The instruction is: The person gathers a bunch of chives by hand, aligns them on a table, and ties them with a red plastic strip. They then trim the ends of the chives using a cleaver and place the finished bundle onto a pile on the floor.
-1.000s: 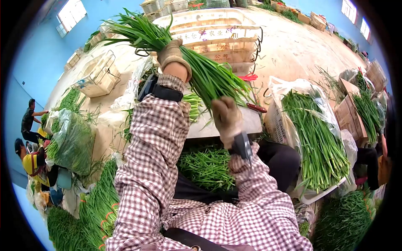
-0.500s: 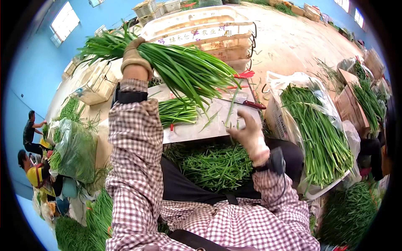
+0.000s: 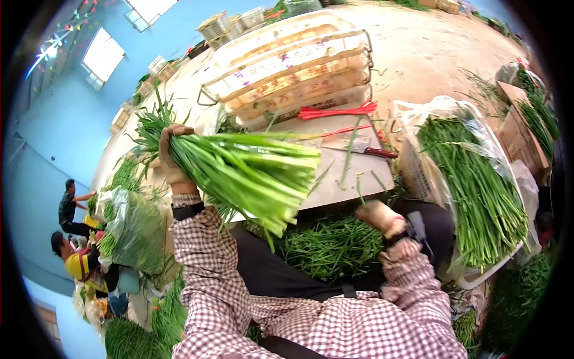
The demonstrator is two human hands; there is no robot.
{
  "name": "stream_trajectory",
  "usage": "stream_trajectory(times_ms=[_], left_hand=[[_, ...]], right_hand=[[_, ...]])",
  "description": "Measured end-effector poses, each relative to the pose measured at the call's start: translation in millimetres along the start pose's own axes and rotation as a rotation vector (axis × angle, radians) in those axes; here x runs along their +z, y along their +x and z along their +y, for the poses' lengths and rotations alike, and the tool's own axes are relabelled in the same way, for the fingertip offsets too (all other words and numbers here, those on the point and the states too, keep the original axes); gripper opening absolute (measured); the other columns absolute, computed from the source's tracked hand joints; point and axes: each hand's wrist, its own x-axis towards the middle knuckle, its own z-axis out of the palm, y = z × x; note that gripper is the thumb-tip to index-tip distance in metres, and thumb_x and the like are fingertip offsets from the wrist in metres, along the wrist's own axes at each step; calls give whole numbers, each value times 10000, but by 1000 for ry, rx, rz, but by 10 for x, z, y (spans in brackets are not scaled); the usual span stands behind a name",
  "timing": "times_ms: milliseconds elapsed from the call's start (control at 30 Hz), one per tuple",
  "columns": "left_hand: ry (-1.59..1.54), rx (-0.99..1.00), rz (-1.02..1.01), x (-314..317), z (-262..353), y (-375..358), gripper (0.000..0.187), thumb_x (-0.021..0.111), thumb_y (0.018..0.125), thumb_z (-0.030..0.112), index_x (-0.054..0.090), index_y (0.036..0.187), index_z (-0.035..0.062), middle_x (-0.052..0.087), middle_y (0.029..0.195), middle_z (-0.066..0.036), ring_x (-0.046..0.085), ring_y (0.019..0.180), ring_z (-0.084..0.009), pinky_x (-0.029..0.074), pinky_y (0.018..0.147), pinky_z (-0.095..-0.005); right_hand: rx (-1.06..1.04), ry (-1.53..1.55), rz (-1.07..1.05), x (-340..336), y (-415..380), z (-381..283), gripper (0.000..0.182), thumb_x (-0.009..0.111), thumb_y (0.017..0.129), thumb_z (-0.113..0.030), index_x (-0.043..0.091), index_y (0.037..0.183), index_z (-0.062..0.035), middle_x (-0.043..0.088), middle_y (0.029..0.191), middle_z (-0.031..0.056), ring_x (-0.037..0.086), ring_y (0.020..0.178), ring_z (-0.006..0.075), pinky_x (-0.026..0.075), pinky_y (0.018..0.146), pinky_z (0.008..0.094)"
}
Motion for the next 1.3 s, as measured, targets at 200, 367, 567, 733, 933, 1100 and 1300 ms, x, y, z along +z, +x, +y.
stream_trajectory(times_ms=[200,367,567,733,933,1100,1300], left_hand=[[-161,18,-42,-77,-171,-540,299,666,924,161,560,1183,55,588,902,39,593,830,-114,493,902,-326],[-156,68,-290,-93,-492,-686,336,644,939,174,495,1223,75,517,806,80,553,777,-56,492,879,-324],[-147,-46,-871,-37,-703,-566,288,617,960,168,444,1175,82,642,860,1,667,830,-131,542,939,-391],[-26,-104,-1024,52,-636,-541,308,636,946,132,422,1166,97,678,833,-20,696,812,-160,574,906,-366],[-136,-161,-1231,67,-453,-424,260,635,939,100,426,1087,55,692,783,-46,701,728,-158,605,801,-343],[-98,11,-1208,40,265,-550,309,646,934,119,408,1122,59,683,779,-42,686,723,-162,594,813,-352],[10,210,-990,227,490,-706,242,632,923,101,452,1068,26,697,763,-49,698,695,-158,613,752,-304]], right_hand=[[277,503,430,-1971,-132,-903,309,801,761,-184,689,1026,-71,698,930,104,674,820,279,536,732,362],[-163,795,645,-2383,647,-1482,691,843,696,-174,558,1320,-87,572,1293,155,576,1165,330,485,974,390],[-214,1074,448,-2059,1075,-1670,724,828,729,-215,523,1374,-92,564,1307,179,552,1195,338,452,1017,391],[-195,414,356,-1708,803,-1560,241,717,814,-181,667,1037,-104,655,844,76,640,793,291,499,713,391],[-26,52,-282,-1137,63,-1243,266,659,846,-158,618,1109,-148,686,933,39,684,834,232,536,759,373],[155,-122,-1223,-328,-325,-851,372,713,805,-255,589,1139,-148,620,1043,84,647,926,284,534,741,403],[133,151,-122,-2013,164,-1189,669,792,731,-332,535,1315,-130,573,1278,112,652,1002,314,537,808,437]])
